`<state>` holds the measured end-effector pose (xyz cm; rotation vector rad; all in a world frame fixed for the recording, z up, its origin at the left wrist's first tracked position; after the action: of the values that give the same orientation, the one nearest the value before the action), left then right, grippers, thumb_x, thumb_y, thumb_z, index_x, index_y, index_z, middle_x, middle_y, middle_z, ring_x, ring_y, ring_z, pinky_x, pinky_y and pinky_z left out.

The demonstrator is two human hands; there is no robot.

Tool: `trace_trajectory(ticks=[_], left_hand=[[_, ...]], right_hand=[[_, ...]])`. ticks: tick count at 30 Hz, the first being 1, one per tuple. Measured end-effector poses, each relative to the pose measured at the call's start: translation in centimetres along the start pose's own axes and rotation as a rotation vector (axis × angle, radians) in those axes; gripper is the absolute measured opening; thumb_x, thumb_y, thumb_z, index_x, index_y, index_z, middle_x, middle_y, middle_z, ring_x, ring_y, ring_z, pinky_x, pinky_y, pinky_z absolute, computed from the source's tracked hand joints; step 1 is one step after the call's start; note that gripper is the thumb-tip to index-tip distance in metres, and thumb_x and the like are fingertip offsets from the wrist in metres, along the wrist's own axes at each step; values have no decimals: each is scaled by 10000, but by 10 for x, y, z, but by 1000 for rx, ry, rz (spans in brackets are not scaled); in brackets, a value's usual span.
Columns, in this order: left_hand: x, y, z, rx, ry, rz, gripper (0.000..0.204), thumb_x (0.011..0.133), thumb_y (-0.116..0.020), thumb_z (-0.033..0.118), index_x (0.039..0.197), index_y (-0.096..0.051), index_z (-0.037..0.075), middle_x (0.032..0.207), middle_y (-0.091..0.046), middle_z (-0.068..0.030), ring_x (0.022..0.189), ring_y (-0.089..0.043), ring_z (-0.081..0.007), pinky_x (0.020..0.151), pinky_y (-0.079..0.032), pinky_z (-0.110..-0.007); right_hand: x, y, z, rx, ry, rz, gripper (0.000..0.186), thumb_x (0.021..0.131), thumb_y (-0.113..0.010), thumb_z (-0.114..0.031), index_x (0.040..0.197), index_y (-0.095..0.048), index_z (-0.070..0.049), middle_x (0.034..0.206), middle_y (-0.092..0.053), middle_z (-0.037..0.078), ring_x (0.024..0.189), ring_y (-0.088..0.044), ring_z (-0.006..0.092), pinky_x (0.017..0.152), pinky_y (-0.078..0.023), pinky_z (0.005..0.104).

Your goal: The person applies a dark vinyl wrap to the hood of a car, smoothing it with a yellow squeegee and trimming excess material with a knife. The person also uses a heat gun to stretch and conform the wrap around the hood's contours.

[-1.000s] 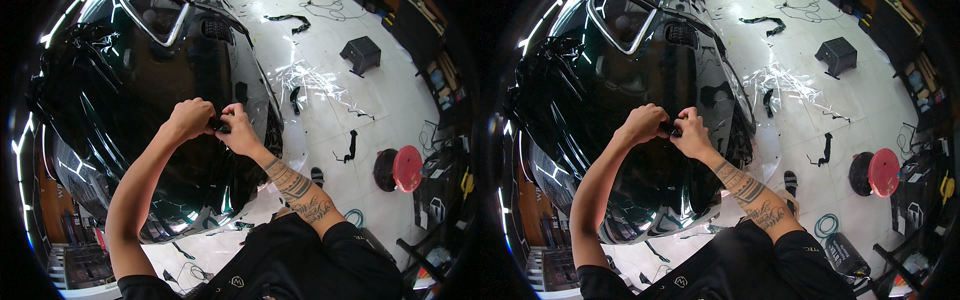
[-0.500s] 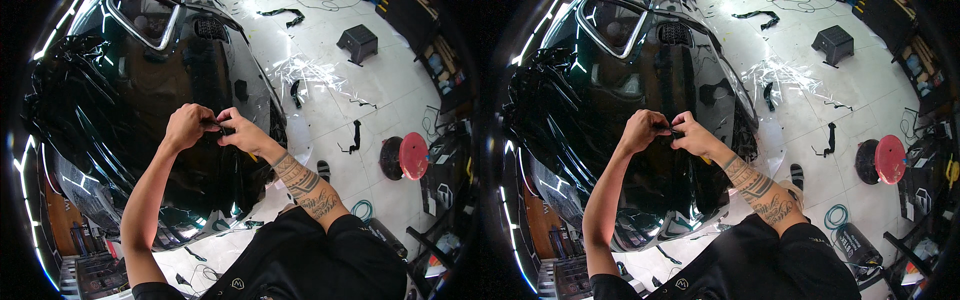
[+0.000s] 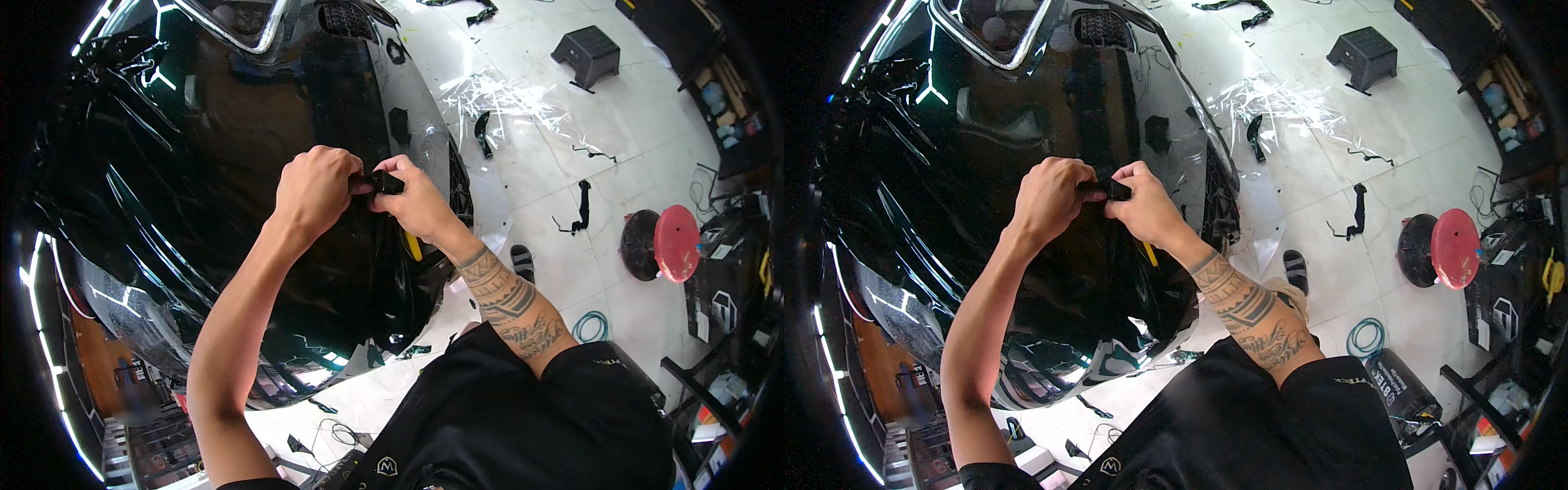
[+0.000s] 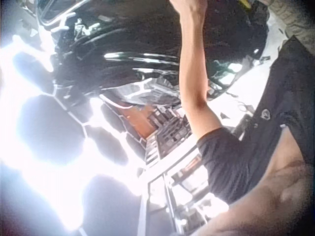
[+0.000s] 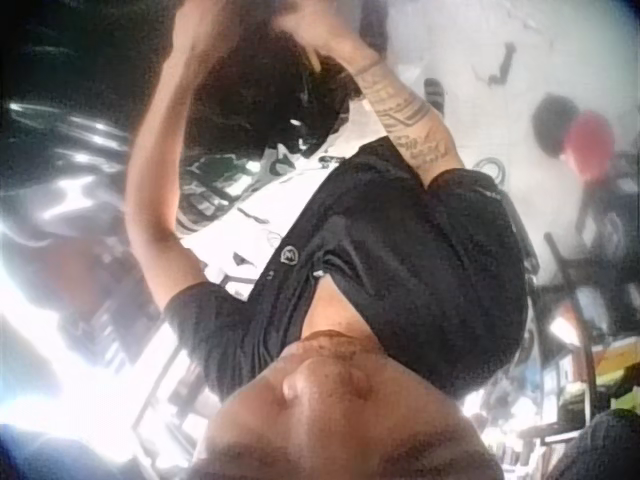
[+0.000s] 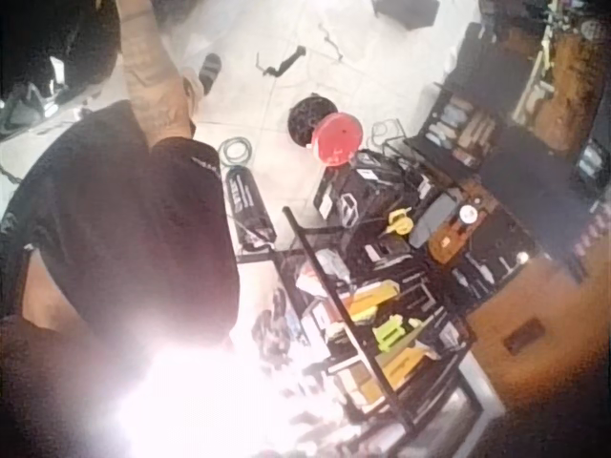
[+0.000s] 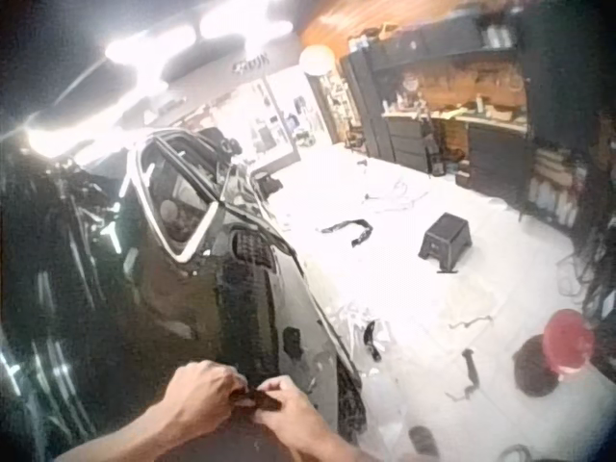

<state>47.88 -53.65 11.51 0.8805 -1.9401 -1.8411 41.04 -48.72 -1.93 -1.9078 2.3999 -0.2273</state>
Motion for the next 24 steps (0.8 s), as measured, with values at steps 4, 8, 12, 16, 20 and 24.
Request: trace_trajectory(ticks=[4,8,12,16,20,24], left_hand=[[6,0,4,97,-43,-5,129,843,-736,196,895,-772,84,802,-699,-164,773,-698,-352,676,-559,-423],[6,2,8,109,7,-66,145,833,-745,197,871,-757,58,804,-697,-161,777,-695,-351,698,-558,-432],[8,1,8,124,0,-71,181,824,-749,201,828,-727,21,822,-688,-148,813,-683,-348,743,-546,-449],[5,3,15,144,-92,-60,182,832,-741,192,838,-705,14,850,-675,-127,836,-675,-339,746,-543,-444],[14,1,17,149,-155,-49,164,813,-740,162,855,-698,9,878,-673,-120,855,-675,-338,765,-545,-438],[15,-2,11,150,-195,-27,162,795,-742,145,877,-703,10,901,-686,-135,876,-675,-350,781,-544,-447]], right_hand=[[-2,11,-13,-77,13,5,549,721,-856,-154,1190,-615,-4,1187,-542,179,1082,-585,301,917,-490,367],[-27,67,15,452,-161,-42,479,855,-778,-274,1237,-566,-79,1244,-571,201,1083,-620,278,880,-548,355],[-87,123,52,1307,-302,125,445,939,-667,-329,1260,-551,-44,1258,-607,198,1230,-578,333,963,-520,585],[-135,59,1,718,-116,-42,442,887,-707,-228,1274,-588,-52,1282,-593,175,1214,-583,317,927,-540,513],[-178,-45,-69,-452,648,-14,406,846,-691,-153,1235,-645,-46,1216,-578,164,1079,-595,309,878,-532,428],[-164,-56,-82,-635,772,145,384,855,-658,-147,1236,-672,-99,968,-575,104,886,-604,270,744,-516,387]])
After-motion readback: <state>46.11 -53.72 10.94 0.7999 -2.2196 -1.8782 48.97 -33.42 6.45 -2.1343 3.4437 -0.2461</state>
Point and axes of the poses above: each hand's wrist, its own x-axis towards the middle knuckle, its own y-axis out of the back of the hand, z = x × y, the point moved 6 cm from there along x, towards the middle knuckle
